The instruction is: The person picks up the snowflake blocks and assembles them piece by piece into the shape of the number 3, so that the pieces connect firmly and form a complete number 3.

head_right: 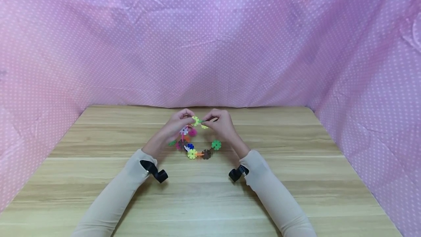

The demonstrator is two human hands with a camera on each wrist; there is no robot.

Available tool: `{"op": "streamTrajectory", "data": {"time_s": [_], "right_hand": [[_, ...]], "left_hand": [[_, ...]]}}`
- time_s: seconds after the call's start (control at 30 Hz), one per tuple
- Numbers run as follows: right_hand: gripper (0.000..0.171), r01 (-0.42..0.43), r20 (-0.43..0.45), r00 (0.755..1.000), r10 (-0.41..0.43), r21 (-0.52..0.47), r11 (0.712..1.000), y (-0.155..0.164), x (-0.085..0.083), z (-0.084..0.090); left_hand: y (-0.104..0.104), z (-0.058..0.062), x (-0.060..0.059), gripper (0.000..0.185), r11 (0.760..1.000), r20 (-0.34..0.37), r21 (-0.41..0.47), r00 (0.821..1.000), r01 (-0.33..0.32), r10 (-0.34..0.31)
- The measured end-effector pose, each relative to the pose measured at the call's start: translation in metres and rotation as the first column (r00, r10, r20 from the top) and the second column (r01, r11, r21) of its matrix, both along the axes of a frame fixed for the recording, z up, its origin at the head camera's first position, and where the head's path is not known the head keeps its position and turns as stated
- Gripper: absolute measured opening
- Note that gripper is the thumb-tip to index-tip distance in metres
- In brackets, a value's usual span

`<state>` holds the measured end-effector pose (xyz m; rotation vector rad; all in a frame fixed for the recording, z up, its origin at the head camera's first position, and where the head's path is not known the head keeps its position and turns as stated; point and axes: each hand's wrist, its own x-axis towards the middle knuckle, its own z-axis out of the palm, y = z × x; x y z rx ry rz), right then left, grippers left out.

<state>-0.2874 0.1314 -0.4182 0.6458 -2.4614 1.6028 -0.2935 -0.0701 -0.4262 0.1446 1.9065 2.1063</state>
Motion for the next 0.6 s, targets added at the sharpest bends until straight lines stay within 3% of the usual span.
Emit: {"op": "streamTrajectory", "data": {"time_s": [0.6], "right_hand": [[0.005, -0.012, -0.024, 1.0, 0.011, -0.054, 0.998, 0.0001, -0.0001, 0.0001]], "left_hand": [[-0.0003, 0.0014, -0.0006, 0.014, 0.999, -0.034, -0.009, 0.999, 0.038, -0.039]]}}
